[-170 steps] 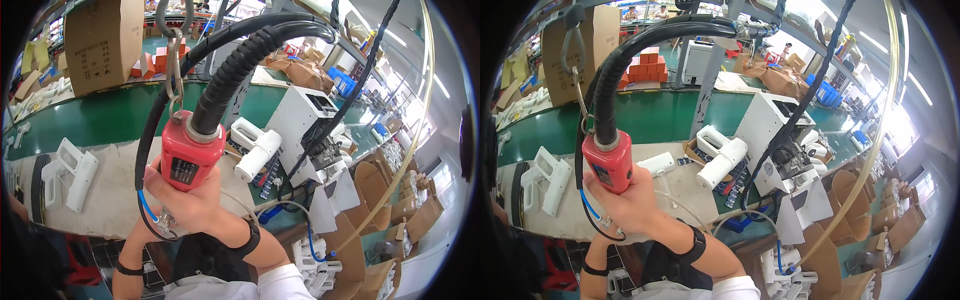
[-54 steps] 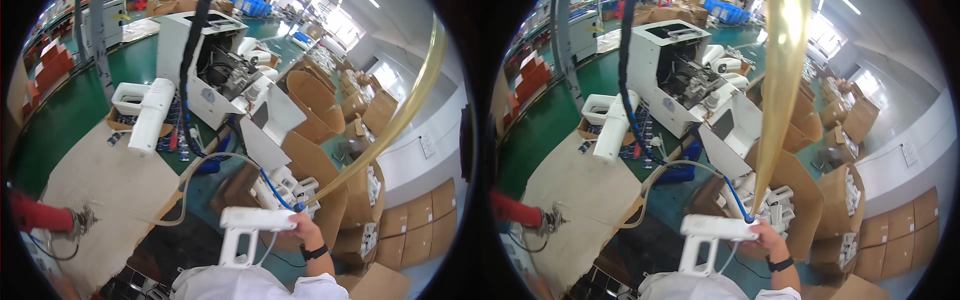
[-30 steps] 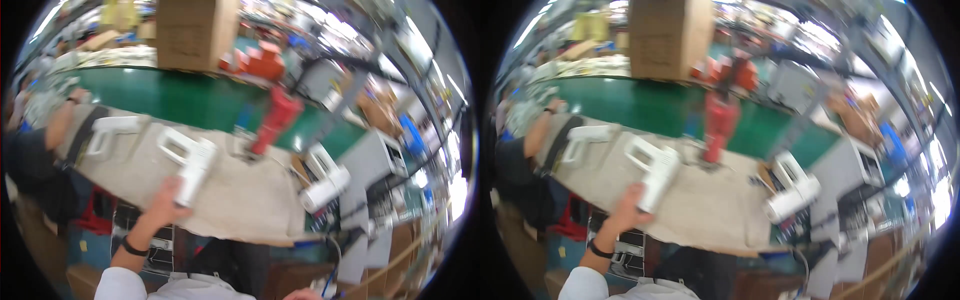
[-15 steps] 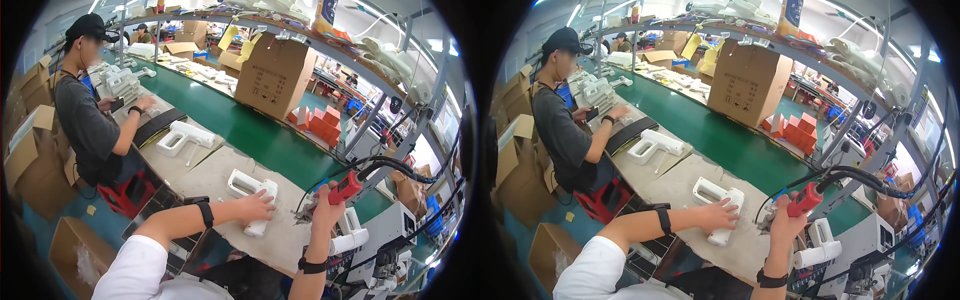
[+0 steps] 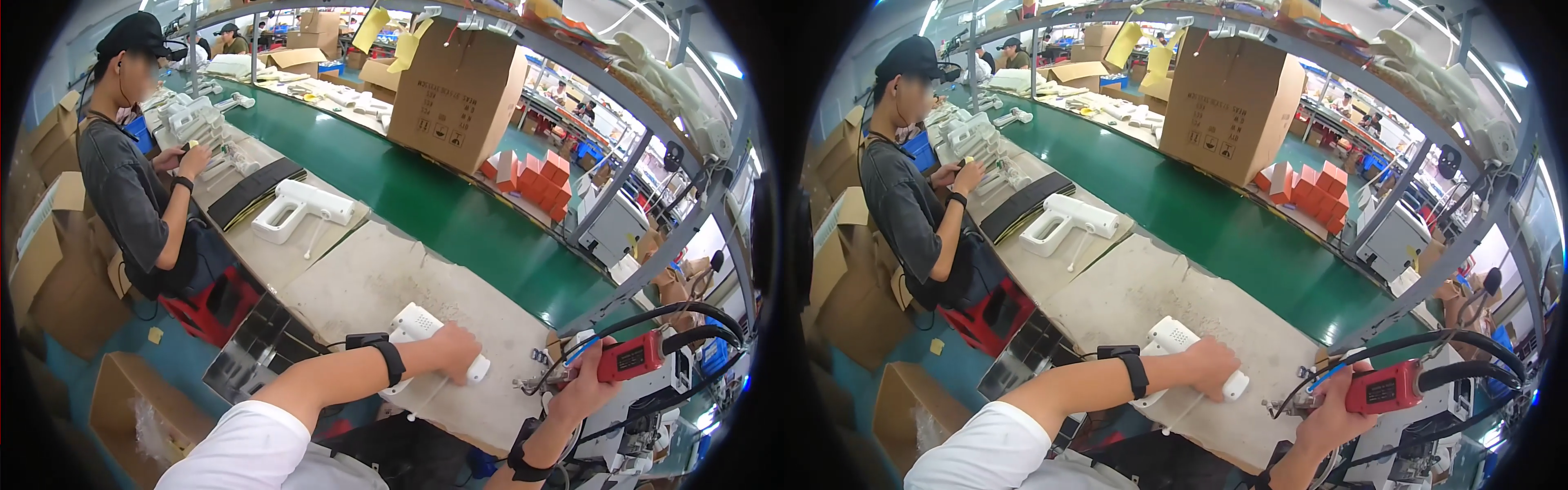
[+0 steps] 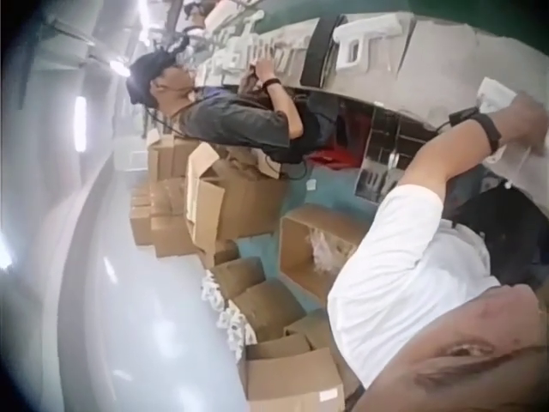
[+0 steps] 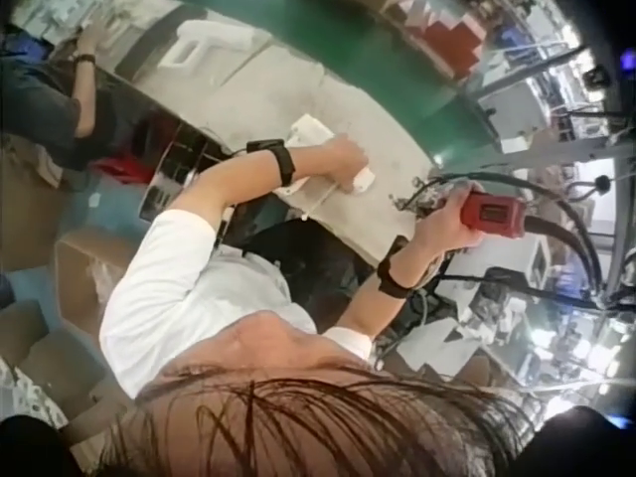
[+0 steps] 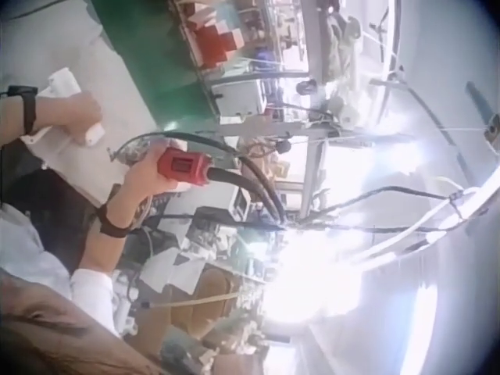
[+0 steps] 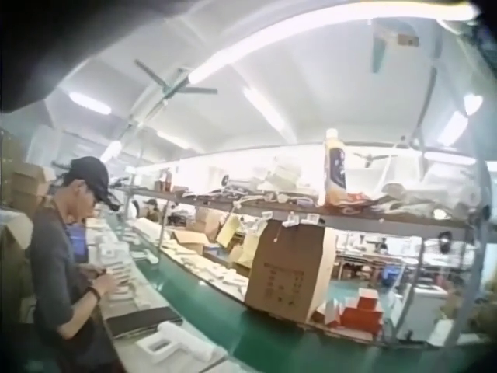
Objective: The person picks up a white plastic housing, positions it under a pneumatic screwdriver to drive a screw, and then places the finished piece into a cardboard box before repeating the process.
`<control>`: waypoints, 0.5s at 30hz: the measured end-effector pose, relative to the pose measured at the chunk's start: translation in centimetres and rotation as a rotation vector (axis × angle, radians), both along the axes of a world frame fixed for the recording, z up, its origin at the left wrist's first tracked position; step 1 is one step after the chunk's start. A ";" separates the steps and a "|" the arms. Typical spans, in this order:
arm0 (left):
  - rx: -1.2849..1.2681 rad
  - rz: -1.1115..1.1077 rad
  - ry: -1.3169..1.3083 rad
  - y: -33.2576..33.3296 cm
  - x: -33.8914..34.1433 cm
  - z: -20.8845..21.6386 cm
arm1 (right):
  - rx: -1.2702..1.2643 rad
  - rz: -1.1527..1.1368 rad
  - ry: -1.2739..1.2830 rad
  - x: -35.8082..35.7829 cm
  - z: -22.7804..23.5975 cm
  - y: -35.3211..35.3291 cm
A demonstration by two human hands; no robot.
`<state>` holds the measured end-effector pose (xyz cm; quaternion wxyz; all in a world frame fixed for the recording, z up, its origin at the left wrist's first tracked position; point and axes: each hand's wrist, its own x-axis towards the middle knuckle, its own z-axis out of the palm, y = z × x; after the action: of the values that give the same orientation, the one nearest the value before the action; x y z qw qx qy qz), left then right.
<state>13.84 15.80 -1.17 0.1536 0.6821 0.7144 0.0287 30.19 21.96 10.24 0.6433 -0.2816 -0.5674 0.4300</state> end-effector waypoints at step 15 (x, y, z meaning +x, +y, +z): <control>0.194 0.125 -0.051 0.0 -0.4 -1.6 | 0.015 0.108 0.098 -4.0 -1.3 0.2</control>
<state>13.44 15.78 -2.77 0.1026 0.6469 0.7453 0.1245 26.20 22.19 8.95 0.6483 -0.2244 -0.5526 0.4733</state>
